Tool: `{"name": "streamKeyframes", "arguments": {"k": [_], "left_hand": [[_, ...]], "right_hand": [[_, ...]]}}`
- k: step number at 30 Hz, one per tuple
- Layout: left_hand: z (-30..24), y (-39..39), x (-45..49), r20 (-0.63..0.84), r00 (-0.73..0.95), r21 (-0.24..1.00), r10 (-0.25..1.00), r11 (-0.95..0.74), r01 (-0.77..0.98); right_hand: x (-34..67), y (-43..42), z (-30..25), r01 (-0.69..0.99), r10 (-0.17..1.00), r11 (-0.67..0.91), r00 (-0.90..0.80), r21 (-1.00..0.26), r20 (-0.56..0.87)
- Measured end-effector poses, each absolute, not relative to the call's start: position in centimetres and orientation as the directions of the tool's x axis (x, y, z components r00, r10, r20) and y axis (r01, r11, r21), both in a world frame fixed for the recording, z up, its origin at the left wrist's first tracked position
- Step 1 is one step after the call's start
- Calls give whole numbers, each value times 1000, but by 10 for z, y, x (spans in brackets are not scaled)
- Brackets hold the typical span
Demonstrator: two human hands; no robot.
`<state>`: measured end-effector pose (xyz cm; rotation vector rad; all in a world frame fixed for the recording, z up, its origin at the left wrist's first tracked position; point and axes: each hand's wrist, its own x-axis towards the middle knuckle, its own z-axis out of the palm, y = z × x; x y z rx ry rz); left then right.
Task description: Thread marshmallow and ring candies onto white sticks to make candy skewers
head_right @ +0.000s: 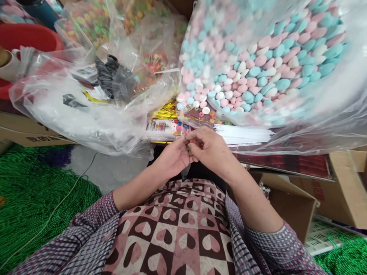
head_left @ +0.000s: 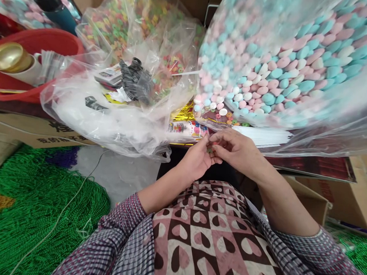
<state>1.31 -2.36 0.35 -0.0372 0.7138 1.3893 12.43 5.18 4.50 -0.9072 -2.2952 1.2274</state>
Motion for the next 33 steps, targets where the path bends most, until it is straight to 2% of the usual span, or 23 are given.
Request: {"name": "streamKeyframes", "arguments": {"k": [2,6,10,13,18,28,31,33], "left_hand": [[4,-23,12,-483,-2,380,876,207,-902],[11,-23,-1,-486,-73,407,871,151,-901],[12,-23,-15,-473,-175,429,864,52,-902],[7,-23,-19,-489,-199,435,849,40,-900],[2,-22,-18,-484,-200,433,852,34,-901],[6,-26,-6,-500,-147,410,854,83,-908],[8,-27,-2,-517,-138,405,845,99,-909],[9,-28,-2,-530,-141,402,837,101,-910]], "right_hand": [[127,53,47,358,661,504,-746,-786,84],[136,65,36,411,732,499,-672,-763,117],[133,70,12,489,659,634,-747,-599,88],[124,65,0,571,678,679,-728,-461,98],[117,61,-3,619,679,695,-732,-365,50],[119,61,-6,617,682,699,-727,-363,76],[120,64,-8,623,730,649,-672,-437,125],[121,68,-7,603,777,569,-617,-559,124]]}}
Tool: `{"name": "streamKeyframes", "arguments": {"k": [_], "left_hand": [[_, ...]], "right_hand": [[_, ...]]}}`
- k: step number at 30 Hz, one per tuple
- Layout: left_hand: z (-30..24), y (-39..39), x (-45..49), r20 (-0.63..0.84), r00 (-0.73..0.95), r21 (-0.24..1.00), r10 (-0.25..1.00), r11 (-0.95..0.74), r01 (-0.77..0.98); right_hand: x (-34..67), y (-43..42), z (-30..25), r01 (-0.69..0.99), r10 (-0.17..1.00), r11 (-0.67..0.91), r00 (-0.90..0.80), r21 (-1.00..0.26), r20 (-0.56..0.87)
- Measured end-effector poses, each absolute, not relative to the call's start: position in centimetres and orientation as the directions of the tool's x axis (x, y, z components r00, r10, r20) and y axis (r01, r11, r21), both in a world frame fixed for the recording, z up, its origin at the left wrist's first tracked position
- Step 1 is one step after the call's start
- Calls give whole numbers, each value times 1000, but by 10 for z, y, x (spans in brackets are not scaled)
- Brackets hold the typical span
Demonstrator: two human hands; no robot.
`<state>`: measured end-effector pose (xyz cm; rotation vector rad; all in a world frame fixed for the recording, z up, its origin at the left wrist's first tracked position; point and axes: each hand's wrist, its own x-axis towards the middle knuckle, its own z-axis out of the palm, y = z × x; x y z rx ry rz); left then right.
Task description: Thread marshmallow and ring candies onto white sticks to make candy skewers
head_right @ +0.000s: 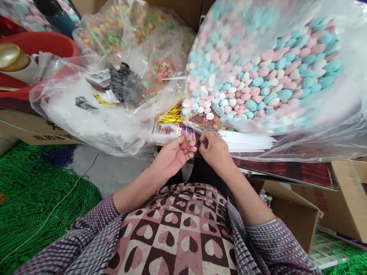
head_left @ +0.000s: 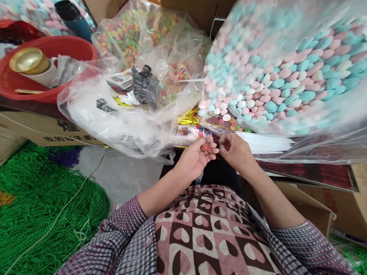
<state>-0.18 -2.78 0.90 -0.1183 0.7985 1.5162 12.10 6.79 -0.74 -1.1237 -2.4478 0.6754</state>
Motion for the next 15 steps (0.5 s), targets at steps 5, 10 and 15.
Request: {"name": "streamKeyframes", "arguments": {"k": [5,10,15], "left_hand": [[9,-25,2,-547,-118,408,829,141,-902],[7,-19,10,-514,-85,364,854,127,-923],[7,-18,11,-539,-107,305,836,76,-949]], "right_hand": [[122,68,12,394,838,234,-545,-889,-21],[114,51,35,407,741,470,-664,-783,99],[115,43,43,337,576,672,-797,-660,180]]}}
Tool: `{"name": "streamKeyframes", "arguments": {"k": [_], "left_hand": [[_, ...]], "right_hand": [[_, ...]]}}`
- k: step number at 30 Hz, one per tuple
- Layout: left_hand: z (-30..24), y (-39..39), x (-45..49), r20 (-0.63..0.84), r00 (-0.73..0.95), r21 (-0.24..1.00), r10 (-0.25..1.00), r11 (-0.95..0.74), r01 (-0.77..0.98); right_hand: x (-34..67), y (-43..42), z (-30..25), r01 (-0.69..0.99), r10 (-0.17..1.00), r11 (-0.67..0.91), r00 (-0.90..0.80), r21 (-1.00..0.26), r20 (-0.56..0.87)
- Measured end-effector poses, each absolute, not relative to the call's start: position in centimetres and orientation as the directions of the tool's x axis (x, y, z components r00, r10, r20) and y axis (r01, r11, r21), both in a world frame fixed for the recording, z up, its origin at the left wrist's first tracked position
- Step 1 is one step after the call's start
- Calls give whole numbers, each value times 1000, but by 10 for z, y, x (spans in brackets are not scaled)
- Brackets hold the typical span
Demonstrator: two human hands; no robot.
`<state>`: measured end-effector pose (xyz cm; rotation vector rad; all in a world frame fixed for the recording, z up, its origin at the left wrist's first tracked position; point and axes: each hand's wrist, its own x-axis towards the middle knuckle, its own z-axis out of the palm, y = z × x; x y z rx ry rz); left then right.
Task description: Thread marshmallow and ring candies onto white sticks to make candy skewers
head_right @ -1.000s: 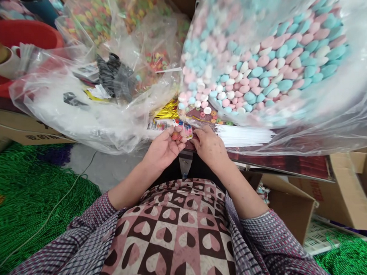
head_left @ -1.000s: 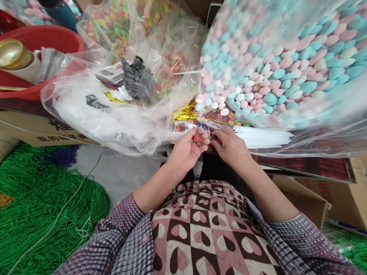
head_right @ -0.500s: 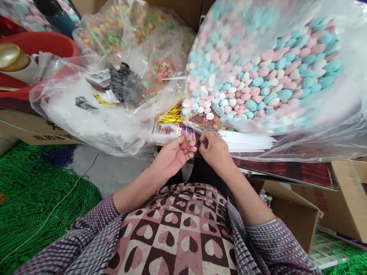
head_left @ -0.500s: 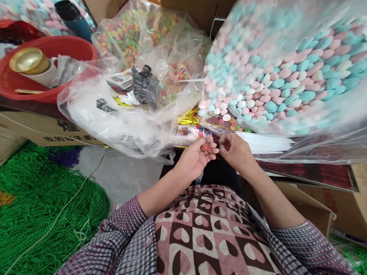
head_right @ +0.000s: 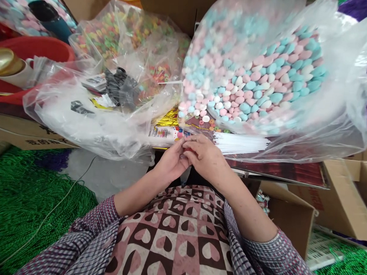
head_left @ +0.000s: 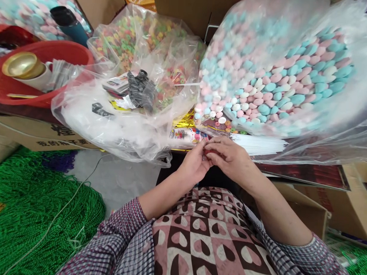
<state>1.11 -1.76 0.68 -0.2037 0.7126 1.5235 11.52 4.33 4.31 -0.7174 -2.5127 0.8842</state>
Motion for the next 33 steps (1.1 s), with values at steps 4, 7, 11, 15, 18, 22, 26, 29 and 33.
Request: {"name": "streamKeyframes", "arguments": {"k": [4,7,11,15,18,22,26,29,33], "left_hand": [[7,-20,3,-537,-97,342,838,111,-933],[8,-20,-5,-531,-141,344,836,61,-937],[9,-20,-9,-524,-150,338,839,43,-940],[9,-21,-9,-517,-144,352,844,56,-934],[8,-23,-7,-516,-154,371,842,58,-927],[6,-22,1,-530,-136,385,837,95,-918],[8,-19,10,-545,-106,356,831,114,-928],[11,-16,12,-558,-58,346,828,169,-923],[13,-14,11,-565,-56,355,823,181,-917]], "right_hand": [[134,54,38,465,749,597,-615,-654,247],[147,60,25,569,752,597,-643,-565,146],[148,53,6,688,725,666,-688,-287,35],[139,48,-2,717,740,663,-671,-215,45],[136,50,2,714,767,616,-640,-332,46],[131,44,19,571,794,524,-597,-632,118],[129,42,34,420,685,624,-700,-659,202],[134,61,31,453,707,648,-656,-613,262],[146,94,14,626,734,677,-618,-388,283]]}}
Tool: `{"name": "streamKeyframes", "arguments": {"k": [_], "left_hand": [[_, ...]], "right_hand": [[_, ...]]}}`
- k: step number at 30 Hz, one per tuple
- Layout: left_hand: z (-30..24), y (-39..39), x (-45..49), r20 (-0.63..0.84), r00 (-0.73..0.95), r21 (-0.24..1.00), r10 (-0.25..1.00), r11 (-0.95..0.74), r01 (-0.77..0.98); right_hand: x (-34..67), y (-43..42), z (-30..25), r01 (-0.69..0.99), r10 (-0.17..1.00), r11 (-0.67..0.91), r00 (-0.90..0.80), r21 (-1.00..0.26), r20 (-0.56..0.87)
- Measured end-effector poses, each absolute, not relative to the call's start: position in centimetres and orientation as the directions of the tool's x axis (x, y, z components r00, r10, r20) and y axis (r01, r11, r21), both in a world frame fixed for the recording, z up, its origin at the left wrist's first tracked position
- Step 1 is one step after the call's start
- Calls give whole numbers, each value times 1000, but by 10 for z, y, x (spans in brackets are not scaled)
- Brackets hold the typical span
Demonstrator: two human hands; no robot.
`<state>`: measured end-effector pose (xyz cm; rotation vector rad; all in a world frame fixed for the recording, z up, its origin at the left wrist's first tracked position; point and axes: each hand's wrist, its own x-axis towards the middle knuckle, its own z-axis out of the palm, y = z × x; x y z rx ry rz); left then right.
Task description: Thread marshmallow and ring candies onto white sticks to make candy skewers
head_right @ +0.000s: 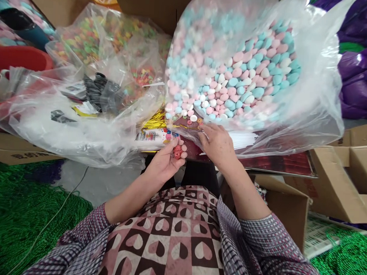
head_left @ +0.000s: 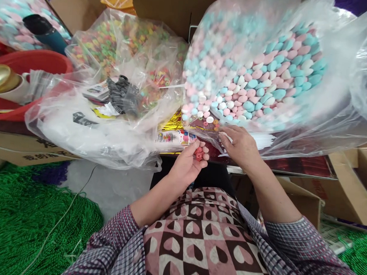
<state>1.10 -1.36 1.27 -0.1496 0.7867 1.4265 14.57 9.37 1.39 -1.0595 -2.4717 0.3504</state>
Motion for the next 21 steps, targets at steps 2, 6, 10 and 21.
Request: {"name": "streamKeyframes", "arguments": {"k": [2,6,10,21], "left_hand": [[14,-10,11,-554,-72,360,829,161,-919],[17,4,10,-497,-98,370,862,109,-923],[16,27,8,-464,-123,378,877,71,-923],[-6,38,5,-450,-138,438,882,84,-895]], "right_hand": [[149,98,6,664,715,698,-663,-268,222],[151,81,0,680,698,716,-704,-159,131],[152,66,0,682,694,719,-712,-131,104],[168,119,7,738,840,540,-507,-405,196]]}}
